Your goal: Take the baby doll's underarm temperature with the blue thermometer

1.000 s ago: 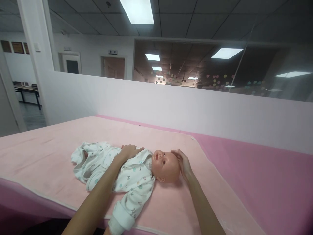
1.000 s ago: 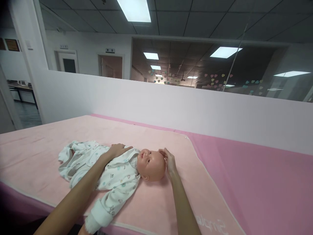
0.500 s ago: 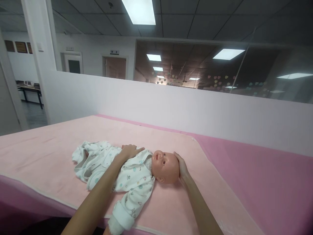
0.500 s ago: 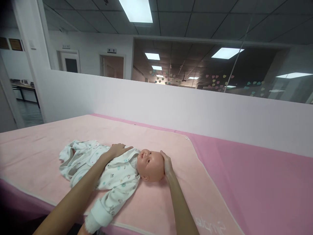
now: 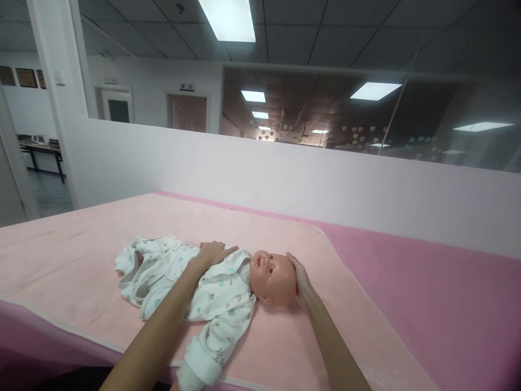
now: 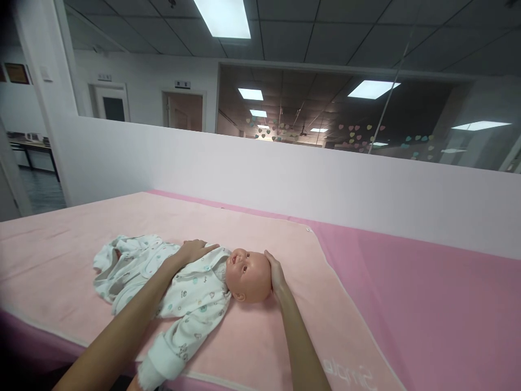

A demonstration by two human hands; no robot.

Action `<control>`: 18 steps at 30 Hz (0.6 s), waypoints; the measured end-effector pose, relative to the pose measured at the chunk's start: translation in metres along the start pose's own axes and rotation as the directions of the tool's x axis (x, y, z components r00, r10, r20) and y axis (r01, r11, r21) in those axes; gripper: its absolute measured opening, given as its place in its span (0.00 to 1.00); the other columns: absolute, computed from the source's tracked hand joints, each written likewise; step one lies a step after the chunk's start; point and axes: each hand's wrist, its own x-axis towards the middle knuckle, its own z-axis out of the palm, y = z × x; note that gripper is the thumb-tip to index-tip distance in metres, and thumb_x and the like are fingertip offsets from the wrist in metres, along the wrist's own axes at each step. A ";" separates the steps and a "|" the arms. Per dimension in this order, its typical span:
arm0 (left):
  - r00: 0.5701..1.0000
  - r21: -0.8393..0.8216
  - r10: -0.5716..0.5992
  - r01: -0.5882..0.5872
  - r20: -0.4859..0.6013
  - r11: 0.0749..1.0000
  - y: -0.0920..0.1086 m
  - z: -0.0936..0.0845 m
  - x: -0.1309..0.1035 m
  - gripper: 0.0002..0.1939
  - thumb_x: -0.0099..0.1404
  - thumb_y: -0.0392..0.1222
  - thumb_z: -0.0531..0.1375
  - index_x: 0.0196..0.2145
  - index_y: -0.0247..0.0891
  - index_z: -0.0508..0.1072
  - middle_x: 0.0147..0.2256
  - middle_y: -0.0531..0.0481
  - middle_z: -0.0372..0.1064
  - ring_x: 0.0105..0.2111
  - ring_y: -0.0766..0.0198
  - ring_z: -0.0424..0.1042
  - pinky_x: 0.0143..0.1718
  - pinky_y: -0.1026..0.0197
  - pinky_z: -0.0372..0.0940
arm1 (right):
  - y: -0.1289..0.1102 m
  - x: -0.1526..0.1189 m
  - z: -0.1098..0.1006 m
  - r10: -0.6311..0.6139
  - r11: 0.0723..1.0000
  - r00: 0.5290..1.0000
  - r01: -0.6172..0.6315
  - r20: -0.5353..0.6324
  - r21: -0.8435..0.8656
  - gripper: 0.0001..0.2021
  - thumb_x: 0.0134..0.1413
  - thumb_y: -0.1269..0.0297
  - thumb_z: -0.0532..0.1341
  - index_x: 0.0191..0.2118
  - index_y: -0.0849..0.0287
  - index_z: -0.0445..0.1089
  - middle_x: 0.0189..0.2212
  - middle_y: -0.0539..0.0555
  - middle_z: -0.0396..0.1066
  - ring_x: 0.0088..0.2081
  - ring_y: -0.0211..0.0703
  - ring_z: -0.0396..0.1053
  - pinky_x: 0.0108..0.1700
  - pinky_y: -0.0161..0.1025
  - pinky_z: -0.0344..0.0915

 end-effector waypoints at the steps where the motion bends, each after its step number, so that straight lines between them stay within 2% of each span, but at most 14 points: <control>1: 1.000 0.000 0.001 -0.001 0.000 1.000 0.000 0.000 0.000 0.40 0.53 0.71 0.38 0.32 0.36 0.74 0.38 0.37 0.73 0.41 0.44 0.70 0.45 0.46 0.55 | 0.000 -0.001 0.001 0.010 1.000 1.000 -0.010 0.001 -0.004 0.18 0.43 0.50 0.60 0.32 0.61 0.73 0.29 0.54 0.75 0.36 0.49 0.72 0.39 0.40 0.66; 4: 1.000 -0.005 0.005 -0.005 -0.001 1.000 -0.001 0.001 0.001 0.40 0.53 0.72 0.37 0.31 0.36 0.74 0.38 0.36 0.73 0.41 0.44 0.69 0.44 0.47 0.55 | -0.004 0.000 -0.002 -0.023 0.999 1.000 0.023 -0.008 -0.025 0.19 0.43 0.49 0.60 0.33 0.62 0.73 0.30 0.55 0.75 0.37 0.48 0.72 0.41 0.39 0.65; 8: 1.000 -0.016 0.007 -0.007 0.001 1.000 -0.001 0.001 0.000 0.40 0.53 0.71 0.38 0.31 0.36 0.74 0.37 0.36 0.73 0.40 0.43 0.70 0.45 0.46 0.55 | -0.016 0.002 -0.013 -0.167 0.986 0.979 0.165 -0.114 -0.029 0.20 0.42 0.48 0.61 0.32 0.60 0.74 0.34 0.55 0.75 0.42 0.47 0.69 0.44 0.37 0.62; 11: 1.000 -0.018 0.011 -0.011 -0.010 1.000 -0.001 0.001 0.000 0.39 0.53 0.71 0.38 0.32 0.36 0.74 0.37 0.34 0.73 0.40 0.43 0.70 0.45 0.46 0.55 | -0.021 0.003 -0.018 -0.203 0.979 0.968 0.205 -0.148 -0.001 0.19 0.42 0.47 0.59 0.33 0.59 0.74 0.37 0.55 0.74 0.43 0.46 0.69 0.44 0.37 0.62; 14: 1.000 -0.025 0.007 -0.008 -0.018 1.000 -0.001 0.001 0.000 0.39 0.53 0.71 0.39 0.31 0.36 0.74 0.37 0.34 0.73 0.40 0.42 0.69 0.45 0.45 0.54 | -0.014 0.004 -0.014 -0.194 0.981 0.971 0.192 -0.139 -0.028 0.18 0.42 0.49 0.60 0.31 0.59 0.73 0.32 0.54 0.75 0.40 0.46 0.70 0.42 0.37 0.63; 18: 1.000 -0.046 -0.002 0.001 -0.028 0.999 -0.002 0.002 0.001 0.39 0.52 0.72 0.40 0.30 0.36 0.75 0.37 0.34 0.73 0.41 0.42 0.69 0.45 0.45 0.54 | -0.001 0.003 -0.003 -0.099 0.991 0.993 0.093 -0.063 -0.093 0.19 0.41 0.49 0.61 0.30 0.62 0.73 0.25 0.53 0.74 0.33 0.47 0.72 0.37 0.38 0.65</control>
